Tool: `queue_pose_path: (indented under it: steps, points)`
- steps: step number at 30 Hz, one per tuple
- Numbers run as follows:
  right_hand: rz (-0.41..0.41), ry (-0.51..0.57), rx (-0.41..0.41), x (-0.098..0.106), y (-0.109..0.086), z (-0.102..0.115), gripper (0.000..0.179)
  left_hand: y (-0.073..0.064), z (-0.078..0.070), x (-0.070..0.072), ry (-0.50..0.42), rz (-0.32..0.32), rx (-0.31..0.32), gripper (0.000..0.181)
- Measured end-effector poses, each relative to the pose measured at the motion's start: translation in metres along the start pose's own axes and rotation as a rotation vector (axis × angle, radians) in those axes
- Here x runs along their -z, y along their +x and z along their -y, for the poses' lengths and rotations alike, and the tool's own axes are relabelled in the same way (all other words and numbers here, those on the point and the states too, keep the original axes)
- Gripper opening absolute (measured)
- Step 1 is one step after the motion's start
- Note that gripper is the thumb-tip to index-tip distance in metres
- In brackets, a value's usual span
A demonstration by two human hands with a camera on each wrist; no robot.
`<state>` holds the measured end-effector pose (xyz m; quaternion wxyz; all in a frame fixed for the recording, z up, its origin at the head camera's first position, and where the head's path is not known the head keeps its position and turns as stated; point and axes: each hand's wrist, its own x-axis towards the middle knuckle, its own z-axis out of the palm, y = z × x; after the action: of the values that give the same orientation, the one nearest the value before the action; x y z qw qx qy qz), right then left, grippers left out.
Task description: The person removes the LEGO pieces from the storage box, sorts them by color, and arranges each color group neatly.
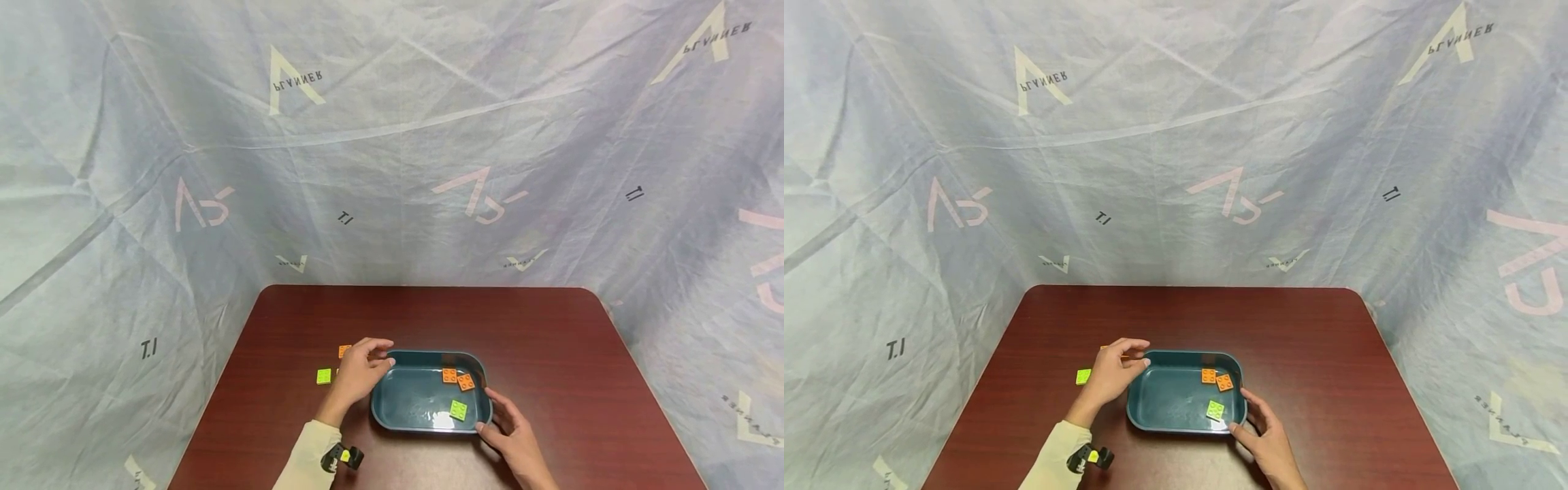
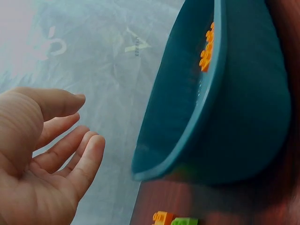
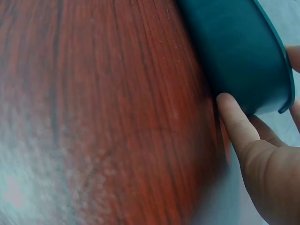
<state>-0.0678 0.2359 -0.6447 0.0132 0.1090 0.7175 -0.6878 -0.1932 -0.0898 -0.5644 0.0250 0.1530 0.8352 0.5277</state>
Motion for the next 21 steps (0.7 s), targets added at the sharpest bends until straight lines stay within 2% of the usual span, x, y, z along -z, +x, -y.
queue_pose_path:
  steps: [12, 21]
  points:
    - [0.005, -0.005, -0.004, 0.0, 0.002, 0.0, 0.071, 0.01, -0.002, -0.03, 0.008, 0.035, 0.01, 0.036]
    - [0.01, 0.01, -0.012, 0.001, 0.002, -0.003, 0.071, 0.018, 0.0, -0.07, 0.009, 0.07, 0.022, 0.034]
